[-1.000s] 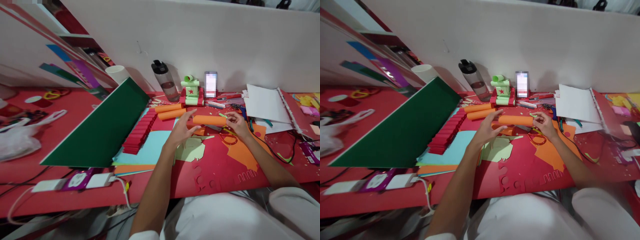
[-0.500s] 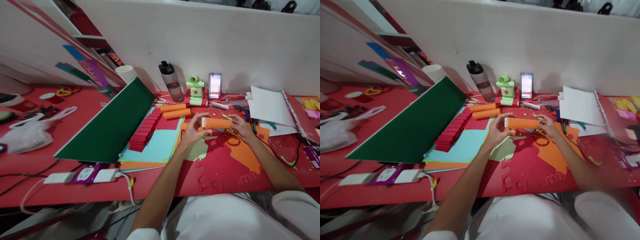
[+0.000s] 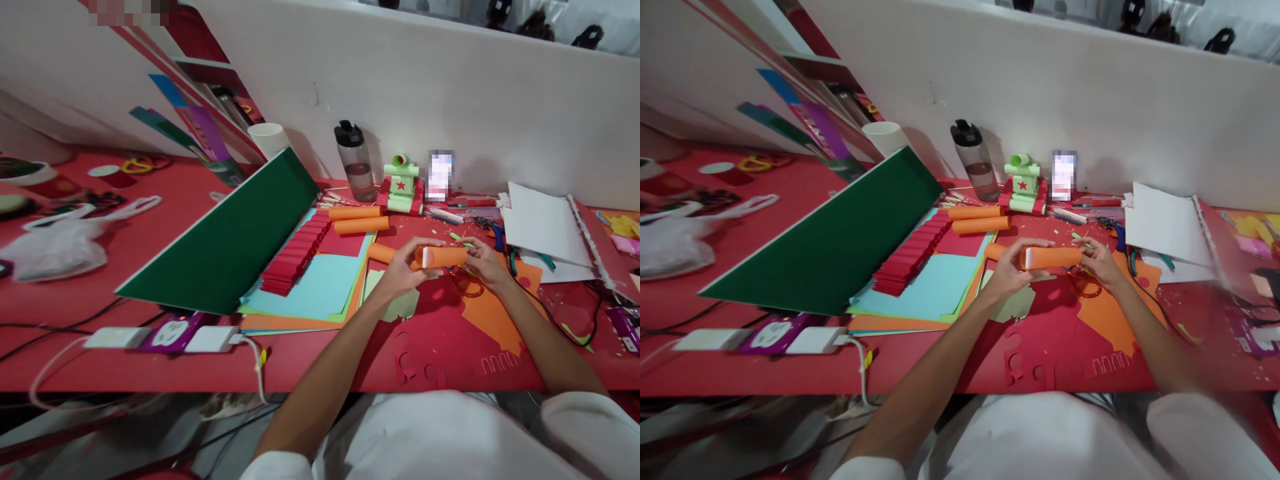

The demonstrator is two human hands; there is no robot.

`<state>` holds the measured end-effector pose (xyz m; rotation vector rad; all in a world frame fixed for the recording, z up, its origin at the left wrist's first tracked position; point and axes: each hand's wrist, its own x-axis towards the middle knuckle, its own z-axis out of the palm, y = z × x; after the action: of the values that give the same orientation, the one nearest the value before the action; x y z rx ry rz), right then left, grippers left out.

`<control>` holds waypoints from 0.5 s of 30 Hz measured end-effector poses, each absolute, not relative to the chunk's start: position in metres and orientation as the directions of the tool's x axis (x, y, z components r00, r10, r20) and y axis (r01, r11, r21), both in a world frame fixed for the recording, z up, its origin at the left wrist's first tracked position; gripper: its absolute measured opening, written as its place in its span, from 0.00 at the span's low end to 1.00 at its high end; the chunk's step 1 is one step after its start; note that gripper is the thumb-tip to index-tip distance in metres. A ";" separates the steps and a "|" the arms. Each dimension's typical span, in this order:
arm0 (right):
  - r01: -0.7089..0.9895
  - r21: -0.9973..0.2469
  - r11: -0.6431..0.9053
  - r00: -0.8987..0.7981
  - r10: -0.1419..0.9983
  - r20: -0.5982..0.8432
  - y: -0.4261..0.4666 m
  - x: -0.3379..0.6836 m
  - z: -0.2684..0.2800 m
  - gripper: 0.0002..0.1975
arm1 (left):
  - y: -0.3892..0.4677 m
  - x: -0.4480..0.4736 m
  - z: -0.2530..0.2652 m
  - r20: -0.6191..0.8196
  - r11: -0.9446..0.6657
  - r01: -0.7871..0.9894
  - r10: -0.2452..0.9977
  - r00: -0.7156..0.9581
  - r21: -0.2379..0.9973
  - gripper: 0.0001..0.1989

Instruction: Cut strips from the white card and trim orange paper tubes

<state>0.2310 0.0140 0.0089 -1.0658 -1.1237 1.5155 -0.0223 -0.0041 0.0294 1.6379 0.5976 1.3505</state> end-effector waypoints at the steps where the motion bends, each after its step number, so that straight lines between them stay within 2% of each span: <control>1: -0.179 -0.973 -0.146 -0.179 0.977 -0.113 0.014 0.231 0.008 0.28 | -0.005 -0.022 0.030 0.514 -0.481 -0.181 0.806 0.293 0.858 0.27; 15: -0.214 -0.965 -0.153 -0.217 0.970 -0.105 0.016 0.233 0.004 0.26 | -0.006 -0.022 0.033 0.547 -0.519 -0.173 0.781 0.301 0.837 0.26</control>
<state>0.2333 0.0161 0.0040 -1.0227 -1.1133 1.5572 -0.0216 -0.0060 0.0328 1.6880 0.5574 1.3609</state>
